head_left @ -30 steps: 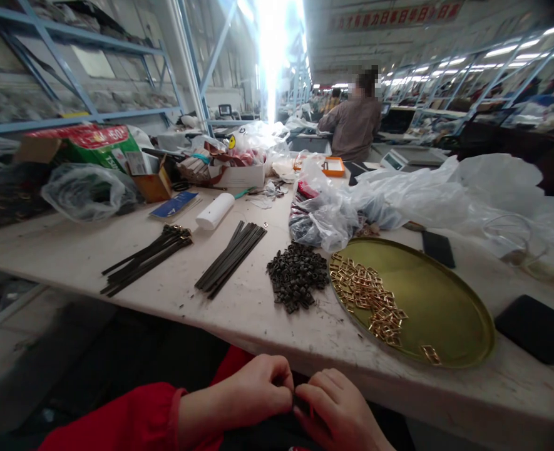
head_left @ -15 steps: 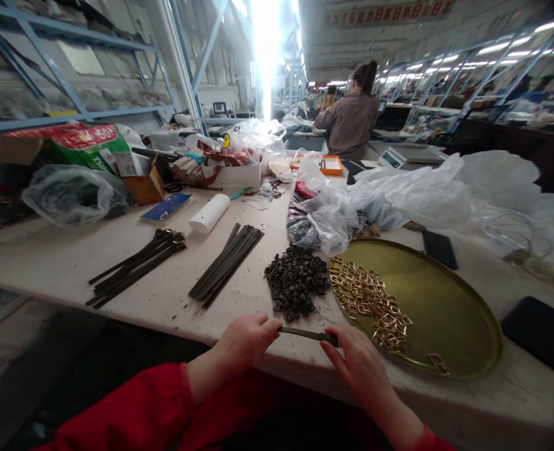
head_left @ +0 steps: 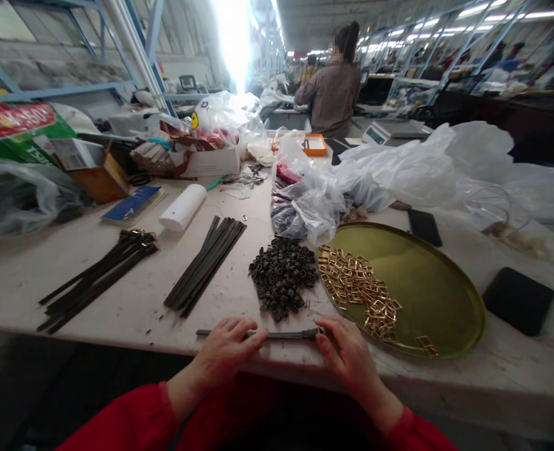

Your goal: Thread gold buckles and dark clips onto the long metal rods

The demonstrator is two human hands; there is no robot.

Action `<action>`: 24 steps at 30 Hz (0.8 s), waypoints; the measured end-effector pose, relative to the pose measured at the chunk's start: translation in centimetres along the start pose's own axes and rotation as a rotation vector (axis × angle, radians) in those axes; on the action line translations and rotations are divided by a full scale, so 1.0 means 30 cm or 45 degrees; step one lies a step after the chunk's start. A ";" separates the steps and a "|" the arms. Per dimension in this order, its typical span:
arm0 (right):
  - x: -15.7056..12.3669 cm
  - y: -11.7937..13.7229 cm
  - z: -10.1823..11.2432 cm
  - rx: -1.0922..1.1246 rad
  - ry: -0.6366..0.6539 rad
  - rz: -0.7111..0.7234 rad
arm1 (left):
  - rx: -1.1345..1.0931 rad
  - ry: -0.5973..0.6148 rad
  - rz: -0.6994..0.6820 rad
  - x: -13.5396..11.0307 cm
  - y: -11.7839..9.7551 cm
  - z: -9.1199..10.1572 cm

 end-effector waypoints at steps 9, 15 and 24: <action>0.002 -0.001 -0.027 -0.077 0.051 -0.006 | -0.143 0.099 0.357 0.089 0.216 0.043; -0.015 -0.014 -0.024 -0.101 0.003 -0.017 | 0.087 0.024 1.011 0.130 0.548 0.118; -0.035 -0.040 -0.005 0.139 -0.079 -0.132 | -0.104 -0.093 1.106 0.112 0.526 0.186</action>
Point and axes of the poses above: each hand's wrist, its own x-axis towards the middle knuckle, its own z-axis out of the back of the hand, y = z × x, the point moved 8 cm from there along x, towards the middle knuckle, and after that the axes turned 3 degrees about y, right-handed, at the moved point
